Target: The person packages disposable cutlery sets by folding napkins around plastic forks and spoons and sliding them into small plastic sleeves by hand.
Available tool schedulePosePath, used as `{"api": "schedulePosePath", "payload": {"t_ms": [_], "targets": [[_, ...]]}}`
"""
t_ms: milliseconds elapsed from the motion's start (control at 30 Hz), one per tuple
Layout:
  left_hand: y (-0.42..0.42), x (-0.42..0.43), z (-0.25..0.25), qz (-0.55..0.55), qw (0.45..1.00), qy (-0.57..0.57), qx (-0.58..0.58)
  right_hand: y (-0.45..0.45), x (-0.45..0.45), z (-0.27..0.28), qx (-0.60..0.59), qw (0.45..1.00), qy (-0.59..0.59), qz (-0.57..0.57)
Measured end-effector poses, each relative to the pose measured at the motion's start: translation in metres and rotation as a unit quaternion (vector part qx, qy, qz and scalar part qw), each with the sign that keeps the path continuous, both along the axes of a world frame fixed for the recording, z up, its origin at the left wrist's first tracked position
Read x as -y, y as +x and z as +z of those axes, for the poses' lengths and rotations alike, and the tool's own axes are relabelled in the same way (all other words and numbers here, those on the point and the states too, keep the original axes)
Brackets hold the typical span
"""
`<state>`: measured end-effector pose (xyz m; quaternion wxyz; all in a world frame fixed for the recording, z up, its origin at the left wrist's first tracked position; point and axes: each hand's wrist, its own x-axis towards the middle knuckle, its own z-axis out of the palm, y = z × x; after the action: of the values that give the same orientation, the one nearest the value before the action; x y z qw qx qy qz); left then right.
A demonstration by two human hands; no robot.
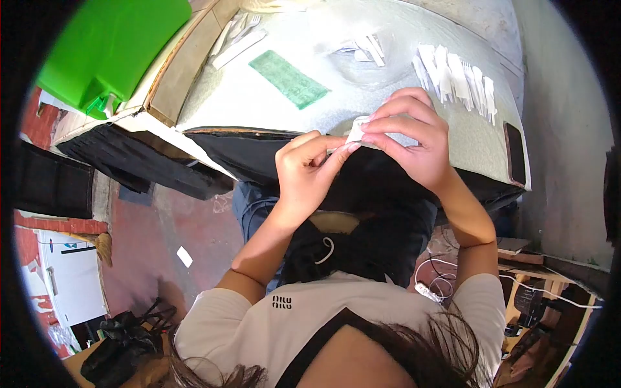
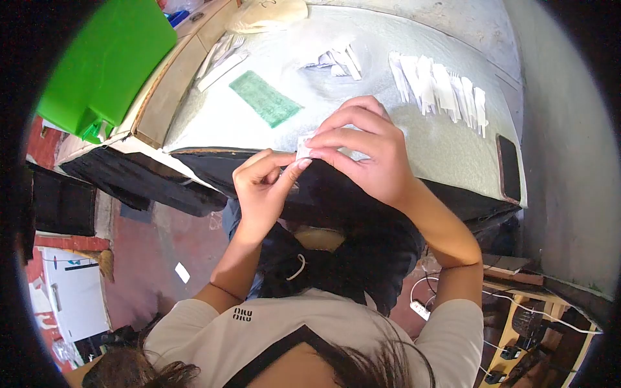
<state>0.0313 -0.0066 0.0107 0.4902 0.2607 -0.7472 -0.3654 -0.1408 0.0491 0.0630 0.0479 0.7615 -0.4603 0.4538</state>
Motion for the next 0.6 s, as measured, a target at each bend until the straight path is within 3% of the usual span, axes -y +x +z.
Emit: {"api": "schedulePosePath", "payload": {"t_ms": [600], "targets": [[-0.0021,-0.0014,0.001,-0.013,1.0,0.003,0.013,-0.0032,-0.001,0.0003,-0.039,0.999,-0.027,-0.006]]}}
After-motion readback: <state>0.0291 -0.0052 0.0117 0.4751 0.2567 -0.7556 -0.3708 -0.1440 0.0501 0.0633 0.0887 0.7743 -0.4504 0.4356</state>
